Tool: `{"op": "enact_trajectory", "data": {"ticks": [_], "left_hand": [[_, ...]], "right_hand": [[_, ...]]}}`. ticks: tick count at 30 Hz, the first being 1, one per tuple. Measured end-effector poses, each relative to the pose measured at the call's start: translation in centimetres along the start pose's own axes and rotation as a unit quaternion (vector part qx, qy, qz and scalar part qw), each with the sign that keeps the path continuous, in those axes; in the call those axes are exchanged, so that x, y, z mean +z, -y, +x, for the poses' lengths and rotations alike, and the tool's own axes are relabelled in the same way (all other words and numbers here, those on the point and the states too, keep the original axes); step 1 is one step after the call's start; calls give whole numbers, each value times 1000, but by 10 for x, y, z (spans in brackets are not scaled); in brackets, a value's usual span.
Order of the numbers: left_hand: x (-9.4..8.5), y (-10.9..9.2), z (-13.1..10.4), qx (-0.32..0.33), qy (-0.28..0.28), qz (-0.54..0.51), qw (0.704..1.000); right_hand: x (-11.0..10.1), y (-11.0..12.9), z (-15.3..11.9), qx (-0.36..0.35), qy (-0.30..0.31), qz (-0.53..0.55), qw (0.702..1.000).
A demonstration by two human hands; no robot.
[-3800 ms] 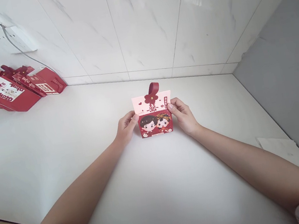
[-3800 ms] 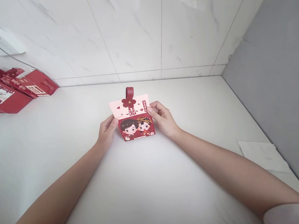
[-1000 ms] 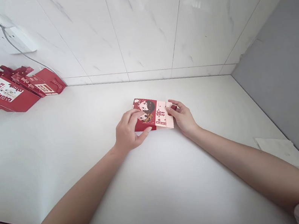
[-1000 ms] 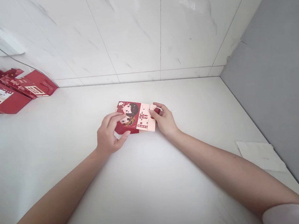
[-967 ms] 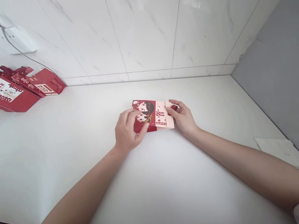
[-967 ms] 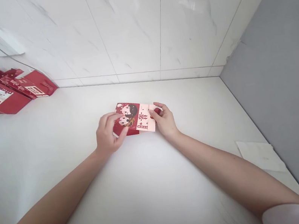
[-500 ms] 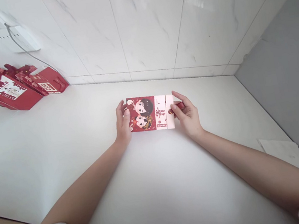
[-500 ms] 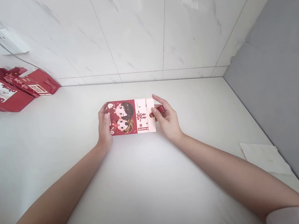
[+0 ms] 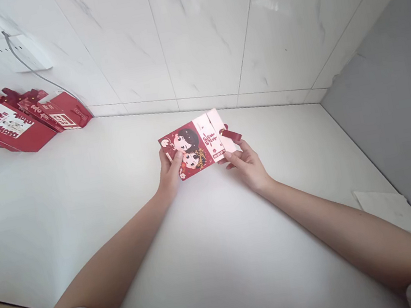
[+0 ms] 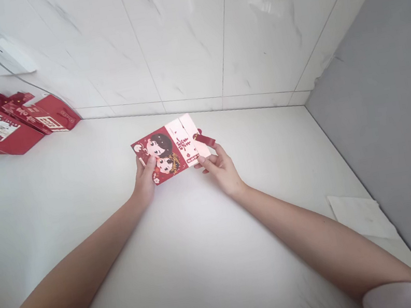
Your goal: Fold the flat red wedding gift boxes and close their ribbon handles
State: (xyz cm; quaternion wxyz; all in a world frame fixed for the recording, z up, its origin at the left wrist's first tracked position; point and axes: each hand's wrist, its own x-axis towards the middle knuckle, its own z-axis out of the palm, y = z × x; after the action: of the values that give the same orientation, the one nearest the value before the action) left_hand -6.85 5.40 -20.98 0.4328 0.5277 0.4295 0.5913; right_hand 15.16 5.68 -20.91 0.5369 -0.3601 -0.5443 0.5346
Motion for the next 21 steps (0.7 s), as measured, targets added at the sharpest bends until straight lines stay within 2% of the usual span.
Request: {"op": "enact_trajectory", "data": {"ticks": [2,4,9,12,15,17,21], "left_hand": [[-4,2,0,25,31,16,999],[-9,3,1,53,32,37,997],[-23,-5,9,170,-33,147,974],[-17,-16,3,212,-15,189,959],[-4,-29,-10,236,7,251,939],[4,-37,-18,280,4,313,908],[12,-56,-19,404,32,422,811]], "right_hand": [[0,3,1,-27,-26,-20,999],[-2,8,2,-75,-59,-53,994],[-1,23,-4,-186,-122,-132,966],[3,28,-11,-213,-126,-171,954],[8,30,-17,-233,-100,-143,957],[11,29,-19,-259,-89,-114,955],[14,26,-23,-300,-73,-143,940]]}}
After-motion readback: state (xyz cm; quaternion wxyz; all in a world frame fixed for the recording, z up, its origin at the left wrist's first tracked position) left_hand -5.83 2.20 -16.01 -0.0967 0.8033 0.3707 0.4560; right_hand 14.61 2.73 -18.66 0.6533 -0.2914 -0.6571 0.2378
